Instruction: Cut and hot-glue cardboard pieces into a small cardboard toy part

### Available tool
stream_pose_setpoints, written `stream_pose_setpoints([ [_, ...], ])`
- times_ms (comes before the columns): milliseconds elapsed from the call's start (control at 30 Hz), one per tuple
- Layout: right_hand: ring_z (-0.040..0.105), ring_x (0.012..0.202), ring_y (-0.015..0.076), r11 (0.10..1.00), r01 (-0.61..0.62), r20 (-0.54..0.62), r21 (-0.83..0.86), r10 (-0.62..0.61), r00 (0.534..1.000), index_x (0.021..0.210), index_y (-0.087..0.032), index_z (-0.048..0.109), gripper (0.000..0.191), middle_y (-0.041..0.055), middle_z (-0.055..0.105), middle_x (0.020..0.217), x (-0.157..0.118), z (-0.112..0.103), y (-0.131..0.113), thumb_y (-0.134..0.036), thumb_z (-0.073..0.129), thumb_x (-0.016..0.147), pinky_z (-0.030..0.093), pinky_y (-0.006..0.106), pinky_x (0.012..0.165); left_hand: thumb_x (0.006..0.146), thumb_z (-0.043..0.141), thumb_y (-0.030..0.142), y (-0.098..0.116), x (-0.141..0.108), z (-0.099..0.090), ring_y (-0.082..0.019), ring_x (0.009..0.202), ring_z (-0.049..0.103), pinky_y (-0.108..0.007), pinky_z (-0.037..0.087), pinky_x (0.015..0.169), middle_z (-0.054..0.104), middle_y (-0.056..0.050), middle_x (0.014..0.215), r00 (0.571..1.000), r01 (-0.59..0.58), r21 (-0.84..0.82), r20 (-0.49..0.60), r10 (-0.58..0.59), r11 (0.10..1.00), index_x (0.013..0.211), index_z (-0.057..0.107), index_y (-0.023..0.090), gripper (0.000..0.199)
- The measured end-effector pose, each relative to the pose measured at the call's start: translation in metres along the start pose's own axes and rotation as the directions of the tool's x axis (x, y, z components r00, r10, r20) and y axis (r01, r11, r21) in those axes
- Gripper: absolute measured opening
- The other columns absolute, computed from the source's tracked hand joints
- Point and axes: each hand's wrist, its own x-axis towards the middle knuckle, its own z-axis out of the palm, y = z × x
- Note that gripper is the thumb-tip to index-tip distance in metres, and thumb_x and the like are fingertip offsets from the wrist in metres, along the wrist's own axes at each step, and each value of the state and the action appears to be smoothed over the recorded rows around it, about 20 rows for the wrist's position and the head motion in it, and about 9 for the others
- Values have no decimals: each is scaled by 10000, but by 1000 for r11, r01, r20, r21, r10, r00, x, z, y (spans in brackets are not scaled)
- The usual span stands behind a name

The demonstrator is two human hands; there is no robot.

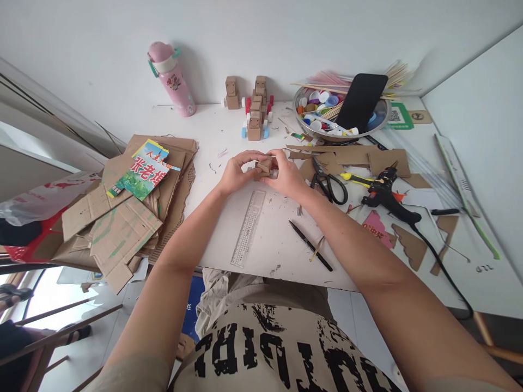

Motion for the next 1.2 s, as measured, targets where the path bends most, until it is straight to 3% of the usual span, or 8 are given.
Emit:
stream_pose_setpoints([
  [100,790,1072,340,1000,26,13,1,-26,1000,1334,-329,546,634,51,815,1121,-2,-3,-4,-315,846,775,656,535,968,856,821,278,3,-1,-2,-274,1312,788,-481,584,1221,862,-83,1322,1000,28,-3,-4,-28,1000,1093,856,274,240],
  [300,706,1391,378,987,156,-17,21,-156,988,1387,-311,582,613,109,739,1489,-7,-19,-13,-266,728,794,579,596,1180,888,830,333,5,-2,-5,-272,1279,806,-486,600,1201,871,-98,1297,999,42,-29,6,-41,999,1089,798,245,221],
  [433,745,1280,342,980,197,-3,4,-197,980,1293,-285,638,488,98,782,1409,-6,-22,-17,-240,643,806,589,555,1158,895,821,334,3,-2,-4,-266,1258,816,-462,625,1159,864,-108,1273,999,34,-45,0,-34,998,1104,736,234,246],
  [667,756,1160,351,987,153,-56,-57,-156,986,1163,-283,714,302,82,830,1254,-6,-21,-21,-307,677,864,600,559,1101,899,794,260,0,-6,4,-266,1214,836,-487,647,1127,853,-95,1198,996,56,-7,-73,-56,998,1095,666,246,234],
  [833,758,1176,346,989,144,-67,-35,-146,987,1098,-285,680,236,84,829,1234,-5,-19,-22,-318,686,865,600,561,1096,879,786,220,-1,-6,5,-253,1191,839,-472,651,1117,859,-88,1199,994,81,-23,-70,-82,996,1091,667,247,245],
  [1000,739,1290,354,992,126,-75,13,-124,989,1054,-304,637,203,77,820,1341,-5,-15,-24,-322,698,861,588,601,1129,885,785,250,-2,-6,5,-248,1172,841,-465,652,1101,864,-84,1169,993,87,-44,-76,-90,995,1071,655,247,226],
  [1200,771,1137,315,991,130,-123,11,-128,984,993,-301,599,165,75,832,1195,-2,-11,-22,-318,696,860,616,556,1085,888,787,301,0,-8,2,-255,1198,823,-454,638,1110,848,-112,1243,996,76,-18,-48,-77,997,1107,660,242,260],
])
